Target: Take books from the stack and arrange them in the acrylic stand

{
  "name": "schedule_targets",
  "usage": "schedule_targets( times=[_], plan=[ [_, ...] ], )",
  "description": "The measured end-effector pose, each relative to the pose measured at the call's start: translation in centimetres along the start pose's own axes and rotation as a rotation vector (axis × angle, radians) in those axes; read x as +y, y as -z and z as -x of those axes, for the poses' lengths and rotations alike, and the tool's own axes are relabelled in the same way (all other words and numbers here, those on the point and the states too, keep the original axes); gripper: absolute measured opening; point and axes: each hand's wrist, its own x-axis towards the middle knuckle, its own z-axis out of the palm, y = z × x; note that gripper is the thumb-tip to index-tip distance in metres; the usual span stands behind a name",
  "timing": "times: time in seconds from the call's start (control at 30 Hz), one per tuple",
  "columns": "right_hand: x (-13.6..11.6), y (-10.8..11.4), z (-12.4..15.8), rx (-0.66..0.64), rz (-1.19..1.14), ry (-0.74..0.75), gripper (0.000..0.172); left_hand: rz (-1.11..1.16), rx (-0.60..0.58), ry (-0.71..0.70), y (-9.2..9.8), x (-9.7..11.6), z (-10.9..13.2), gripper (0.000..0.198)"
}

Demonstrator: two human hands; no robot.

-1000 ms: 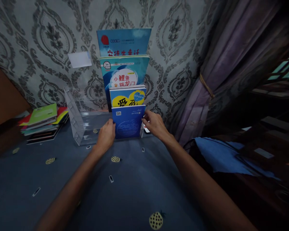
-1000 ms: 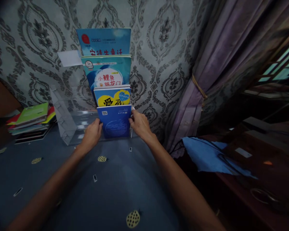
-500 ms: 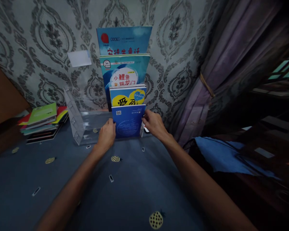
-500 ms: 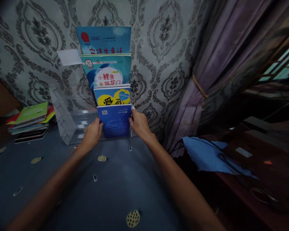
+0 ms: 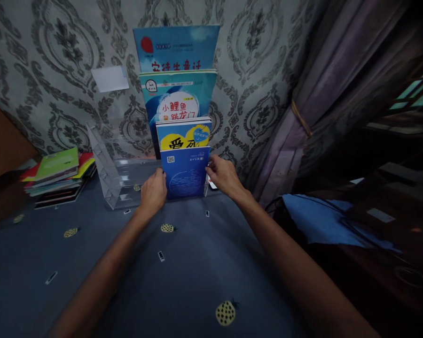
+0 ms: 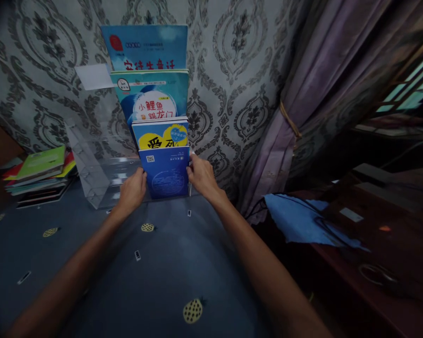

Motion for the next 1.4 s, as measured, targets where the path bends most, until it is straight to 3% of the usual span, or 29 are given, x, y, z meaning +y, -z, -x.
schedule_targets(
  times=[0.07,0.23,0.4,1.13,1.4],
  plan=[
    [0.2,0.0,0.0,0.003,-0.01,0.021,0.035,0.003,0.018,-0.016,0.0,0.0,0.0,0.022],
    [0.6,-0.1,-0.1,0.016,-0.008,0.038,0.032,-0.058,-0.103,0.057,0.9,0.7,0.1,0.026],
    [0.9,-0.2,-0.2,0.009,-0.02,0.051,0.027,-0.073,-0.148,0.078,1.7,1.3,0.2,0.03],
    [0.7,1.0,-0.1,-0.068,-0.044,0.06,0.024,-0.091,-0.158,0.032,2.3,0.9,0.2,0.03],
    [1.0,1.6,-0.1,-0.124,-0.053,0.085,0.026,-0.106,-0.223,0.019,2.9,0.8,0.1,0.032]
  ],
)
